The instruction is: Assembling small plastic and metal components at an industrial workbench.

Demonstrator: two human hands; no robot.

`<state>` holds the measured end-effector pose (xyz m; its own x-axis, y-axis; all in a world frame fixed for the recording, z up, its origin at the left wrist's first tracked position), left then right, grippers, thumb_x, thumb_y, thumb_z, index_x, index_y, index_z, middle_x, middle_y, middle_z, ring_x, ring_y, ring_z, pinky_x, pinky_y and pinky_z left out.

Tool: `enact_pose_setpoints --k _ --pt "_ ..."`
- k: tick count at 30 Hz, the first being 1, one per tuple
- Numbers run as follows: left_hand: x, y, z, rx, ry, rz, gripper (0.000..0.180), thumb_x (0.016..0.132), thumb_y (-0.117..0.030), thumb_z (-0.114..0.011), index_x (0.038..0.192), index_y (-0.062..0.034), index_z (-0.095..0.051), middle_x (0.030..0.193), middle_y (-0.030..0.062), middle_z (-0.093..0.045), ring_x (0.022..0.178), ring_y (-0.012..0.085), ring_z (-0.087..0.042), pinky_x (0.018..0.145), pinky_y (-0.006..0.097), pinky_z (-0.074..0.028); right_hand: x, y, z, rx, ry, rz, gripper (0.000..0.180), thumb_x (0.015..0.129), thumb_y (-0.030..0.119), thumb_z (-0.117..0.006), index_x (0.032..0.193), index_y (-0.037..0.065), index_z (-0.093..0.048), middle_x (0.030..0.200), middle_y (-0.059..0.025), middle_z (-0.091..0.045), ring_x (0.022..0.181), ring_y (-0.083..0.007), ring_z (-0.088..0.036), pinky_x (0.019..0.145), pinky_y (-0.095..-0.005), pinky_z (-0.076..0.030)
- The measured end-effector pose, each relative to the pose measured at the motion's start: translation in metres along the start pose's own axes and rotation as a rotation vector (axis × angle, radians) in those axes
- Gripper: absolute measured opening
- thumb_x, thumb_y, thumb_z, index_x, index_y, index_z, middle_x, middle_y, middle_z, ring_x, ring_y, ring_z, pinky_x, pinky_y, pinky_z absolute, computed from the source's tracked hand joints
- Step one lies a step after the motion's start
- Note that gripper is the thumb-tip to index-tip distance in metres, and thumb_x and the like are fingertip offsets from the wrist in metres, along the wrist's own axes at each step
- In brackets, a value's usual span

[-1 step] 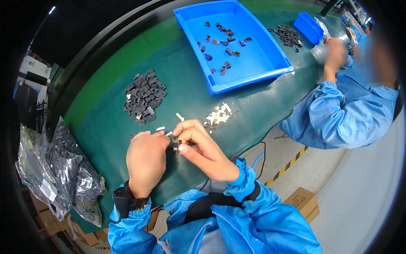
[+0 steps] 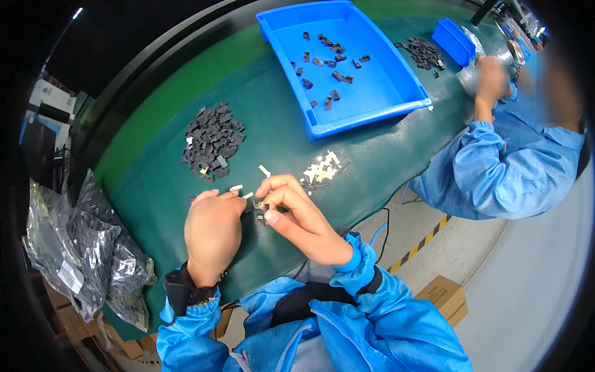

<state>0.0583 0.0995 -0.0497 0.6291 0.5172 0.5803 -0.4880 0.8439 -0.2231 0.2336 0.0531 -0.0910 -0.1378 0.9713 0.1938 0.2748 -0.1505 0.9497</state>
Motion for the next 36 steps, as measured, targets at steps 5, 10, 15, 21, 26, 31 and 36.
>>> enact_pose_setpoints --k 5,10,15,21,26,31,36 --pt "-0.001 0.003 -0.005 -0.217 -0.08 0.252 0.02 0.075 0.012 -0.069 0.09 -0.0018 -0.073 0.09 0.0098 -0.075 0.089 0.0243 -0.074 0.087 0.041 -0.055 -0.002 0.001 0.002 -0.018 -0.052 -0.089 0.002 0.1 0.005 -0.054 0.101 0.003 -0.053 0.126 -0.0104 -0.044 0.112 -0.014 -0.045 0.085 -0.0236 -0.045" --pt "-0.001 0.003 -0.002 -0.287 -0.054 0.288 0.021 0.075 0.011 -0.07 0.091 -0.0021 -0.072 0.09 0.0105 -0.075 0.089 0.0243 -0.074 0.088 0.04 -0.055 0.0 0.003 -0.001 0.026 -0.081 -0.136 0.004 0.101 0.004 -0.054 0.101 0.0 -0.053 0.117 -0.0098 -0.052 0.102 -0.0126 -0.052 0.081 -0.0245 -0.049" --pt "0.001 0.0 -0.002 -0.292 -0.016 0.29 0.017 0.075 0.011 -0.069 0.087 -0.0012 -0.073 0.087 0.0111 -0.075 0.088 0.0252 -0.075 0.092 0.042 -0.055 0.002 0.003 -0.005 0.029 -0.111 -0.213 0.006 0.1 0.003 -0.056 0.102 -0.001 -0.052 0.105 -0.0072 -0.058 0.09 -0.0105 -0.056 0.075 -0.0243 -0.051" --pt "0.0 0.001 -0.004 -0.239 -0.022 0.203 0.02 0.072 0.013 -0.068 0.089 0.0004 -0.071 0.087 0.0101 -0.074 0.089 0.0255 -0.074 0.091 0.043 -0.056 0.002 0.002 -0.006 -0.146 -0.083 -0.161 0.006 0.098 0.002 -0.059 0.1 -0.002 -0.055 0.099 -0.0063 -0.058 0.088 -0.0095 -0.058 0.069 -0.023 -0.051" --pt "0.0 0.001 -0.002 -0.236 -0.009 0.192 0.02 0.072 0.013 -0.068 0.088 0.0009 -0.07 0.086 0.0101 -0.073 0.088 0.0258 -0.074 0.091 0.044 -0.056 0.003 0.006 -0.008 -0.151 -0.095 -0.204 0.008 0.098 0.003 -0.059 0.102 -0.003 -0.057 0.097 -0.0067 -0.058 0.088 -0.0106 -0.059 0.066 -0.0242 -0.05" --pt "-0.001 0.001 -0.003 -0.246 0.012 0.195 0.02 0.072 0.013 -0.068 0.088 0.0006 -0.07 0.086 0.0102 -0.073 0.089 0.0256 -0.074 0.092 0.044 -0.056 0.001 0.001 -0.008 -0.185 -0.099 -0.171 0.009 0.098 0.004 -0.059 0.104 -0.003 -0.057 0.095 -0.0074 -0.058 0.084 -0.0114 -0.06 0.064 -0.0248 -0.049" --pt "-0.003 0.002 -0.002 -0.248 0.026 0.191 0.02 0.073 0.012 -0.069 0.088 0.0 -0.07 0.086 0.0099 -0.073 0.09 0.0255 -0.073 0.093 0.045 -0.055 0.002 0.003 -0.009 -0.222 -0.093 -0.161 0.008 0.098 0.004 -0.059 0.103 -0.002 -0.057 0.091 -0.008 -0.058 0.079 -0.0126 -0.06 0.063 -0.0255 -0.048"
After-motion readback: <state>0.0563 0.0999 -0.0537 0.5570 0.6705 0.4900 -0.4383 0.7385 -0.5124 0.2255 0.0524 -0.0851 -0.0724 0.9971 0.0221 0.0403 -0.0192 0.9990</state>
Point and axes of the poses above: each hand's wrist, its own x-axis towards the middle knuckle, its own z-axis out of the back of the hand, y = z × x, the point moved 2 cm from there along x, towards the middle knuckle
